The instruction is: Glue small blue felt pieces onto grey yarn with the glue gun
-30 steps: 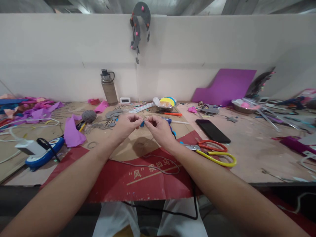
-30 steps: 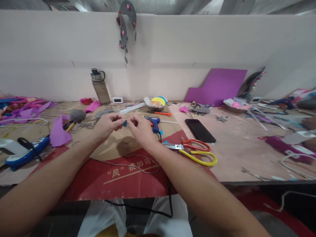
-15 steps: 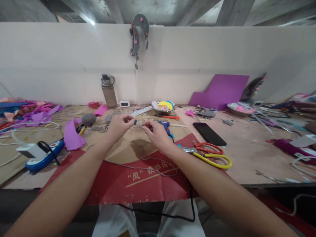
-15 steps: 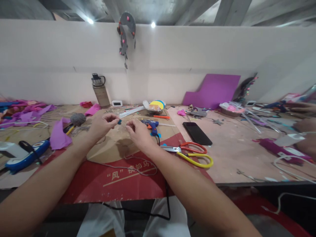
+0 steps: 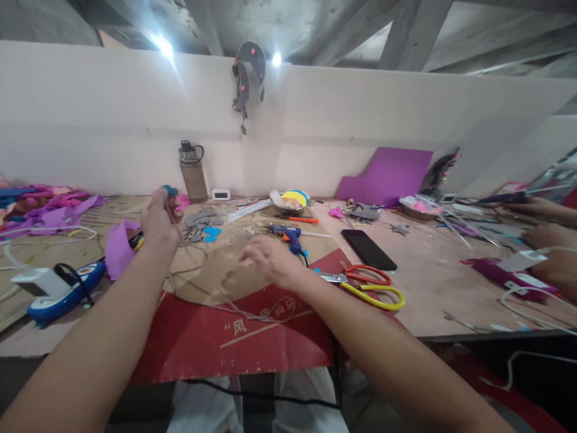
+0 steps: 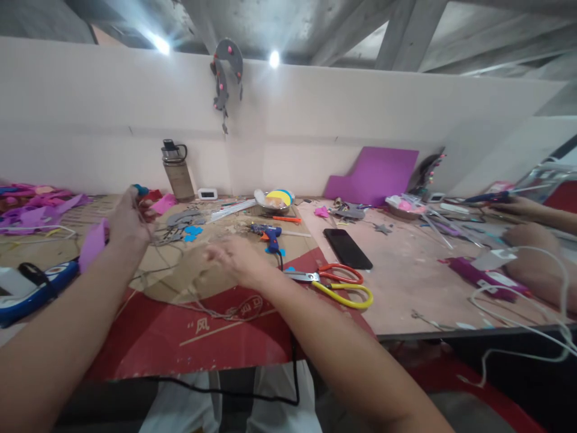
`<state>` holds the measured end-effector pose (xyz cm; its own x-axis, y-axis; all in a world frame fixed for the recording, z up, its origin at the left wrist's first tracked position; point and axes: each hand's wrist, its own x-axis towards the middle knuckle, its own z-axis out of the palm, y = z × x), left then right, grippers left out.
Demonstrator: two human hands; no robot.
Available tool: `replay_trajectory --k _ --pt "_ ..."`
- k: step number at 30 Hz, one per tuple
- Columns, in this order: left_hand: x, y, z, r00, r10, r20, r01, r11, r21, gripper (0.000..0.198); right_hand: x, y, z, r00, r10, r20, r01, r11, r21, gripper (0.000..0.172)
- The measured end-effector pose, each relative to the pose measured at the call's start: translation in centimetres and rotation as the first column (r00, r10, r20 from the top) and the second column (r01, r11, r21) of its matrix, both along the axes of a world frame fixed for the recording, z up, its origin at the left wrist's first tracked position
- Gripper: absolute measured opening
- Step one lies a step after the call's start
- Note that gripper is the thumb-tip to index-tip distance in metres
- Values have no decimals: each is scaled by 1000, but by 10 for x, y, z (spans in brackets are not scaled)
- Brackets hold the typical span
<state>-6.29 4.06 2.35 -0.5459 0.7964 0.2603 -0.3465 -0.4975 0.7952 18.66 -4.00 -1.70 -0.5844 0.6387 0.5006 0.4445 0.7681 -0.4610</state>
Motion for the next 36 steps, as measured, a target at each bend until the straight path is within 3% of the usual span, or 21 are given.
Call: replay_trajectory --k 1,3,5,7,11,14,17,20,24,26,28,31,36 --pt "2 -2 0 999 -29 23 29 999 18 10 8 8 -1 981 -189 -42 188 982 -32 39" --pt "10 -6 -2 994 -104 17 104 994 19 9 26 24 -5 855 -518 -15 517 854 -56 34" --pt "23 -11 -8 983 -181 -38 181 984 -4 9 42 37 -11 712 -687 146 699 712 -65 32" --pt "37 -16 -16 961 -237 -141 234 972 -36 9 52 46 -19 663 -696 277 741 662 -111 31" --pt "55 -24 -29 893 -321 -316 313 947 -76 16 56 58 -31 673 -655 343 737 635 -233 22" --pt "58 -25 -33 867 -358 -347 340 934 -113 19 58 62 -30 667 -690 282 744 595 -303 20" --pt "57 -24 -33 868 -389 -308 359 921 -150 18 59 59 -21 650 -752 112 725 568 -389 22" --pt "57 -24 -32 878 -435 -201 403 897 -182 17 50 48 -10 650 -749 -130 616 619 -487 25" --pt "57 -25 -30 894 -446 -37 432 881 -193 15 27 31 -3 622 -596 -507 163 733 -661 31" --pt "57 -26 -29 901 -434 0 425 883 -200 13 18 23 -2 617 -513 -597 -1 758 -653 33" --pt "58 -27 -29 901 -434 3 425 880 -212 10 12 17 -1 646 -408 -646 -85 802 -592 33" --pt "59 -27 -31 899 -438 -9 426 878 -218 7 9 10 2 704 -314 -637 -64 865 -497 30" --pt "59 -23 -37 898 -438 -36 421 881 -214 8 11 10 -3 829 -304 -469 143 927 -347 30"
